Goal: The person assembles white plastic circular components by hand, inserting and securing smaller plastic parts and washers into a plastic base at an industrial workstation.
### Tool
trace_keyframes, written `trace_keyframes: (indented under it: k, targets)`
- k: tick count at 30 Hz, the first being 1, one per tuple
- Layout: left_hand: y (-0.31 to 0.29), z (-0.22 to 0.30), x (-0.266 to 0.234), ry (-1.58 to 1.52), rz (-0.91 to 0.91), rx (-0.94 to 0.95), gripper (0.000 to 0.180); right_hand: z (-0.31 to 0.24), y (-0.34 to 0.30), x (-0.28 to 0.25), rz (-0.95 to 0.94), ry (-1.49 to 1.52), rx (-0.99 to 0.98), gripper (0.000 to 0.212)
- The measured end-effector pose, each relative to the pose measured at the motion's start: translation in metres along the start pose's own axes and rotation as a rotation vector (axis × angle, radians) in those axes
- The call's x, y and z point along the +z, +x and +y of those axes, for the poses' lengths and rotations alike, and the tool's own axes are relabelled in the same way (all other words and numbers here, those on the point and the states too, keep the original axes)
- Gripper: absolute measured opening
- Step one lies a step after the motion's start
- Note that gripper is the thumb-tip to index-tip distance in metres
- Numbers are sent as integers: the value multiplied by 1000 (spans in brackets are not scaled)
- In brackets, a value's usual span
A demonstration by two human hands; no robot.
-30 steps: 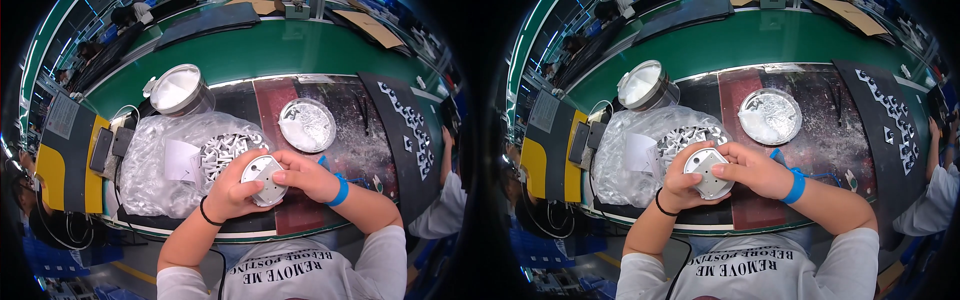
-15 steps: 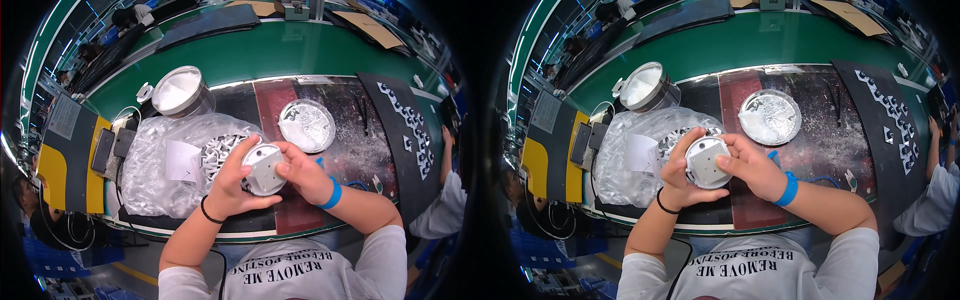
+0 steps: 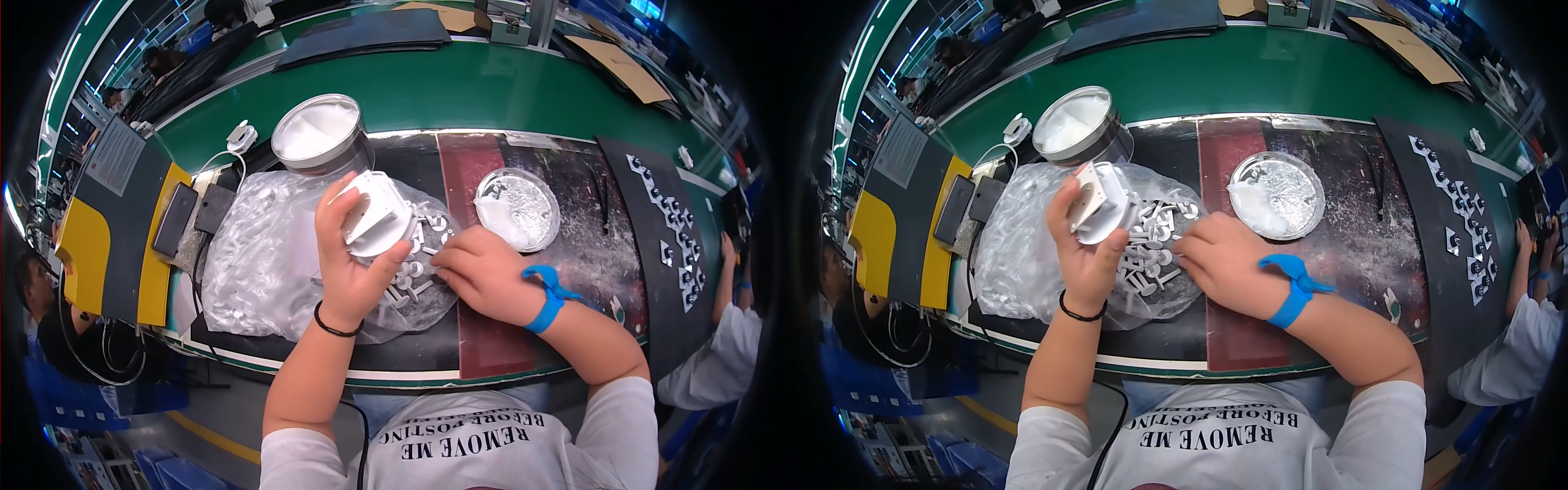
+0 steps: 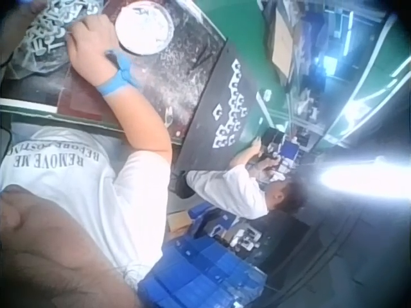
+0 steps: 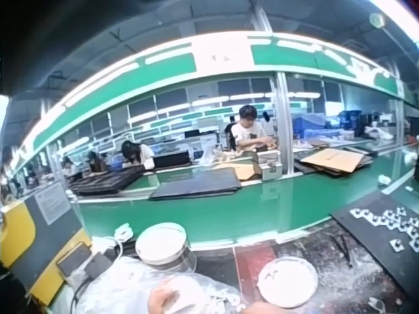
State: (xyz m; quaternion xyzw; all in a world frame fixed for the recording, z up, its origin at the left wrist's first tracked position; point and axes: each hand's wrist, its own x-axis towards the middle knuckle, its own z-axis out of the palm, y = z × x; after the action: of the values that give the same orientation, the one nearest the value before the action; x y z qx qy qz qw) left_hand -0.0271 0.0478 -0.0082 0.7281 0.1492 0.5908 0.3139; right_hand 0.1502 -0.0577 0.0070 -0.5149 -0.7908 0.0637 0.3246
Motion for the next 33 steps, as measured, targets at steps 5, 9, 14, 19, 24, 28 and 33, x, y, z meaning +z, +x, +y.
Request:
trace_keyframes:
  k: [5,9,14,19,24,28,33]
  targets:
    - [2,6,3,105,-118,57,65,-2,11,20,95,-203,14,12]
    - [2,9,3,129,-150,70,64,3,7,20,-51,-269,48,12]
    - [3,9,3,126,-174,85,63,-5,-2,15,-245,19,206,16]
    - [3,11,4,114,-202,92,64,3,-6,4,-334,193,212,19]
    - [2,8,4,109,-218,84,63,5,-8,3,-251,26,66,19]
    - [1,7,6,111,-232,61,63,6,-4,-25,-95,-41,-35,17]
    - [-1,6,1,125,-253,55,63,42,-11,-64,142,9,157,13]
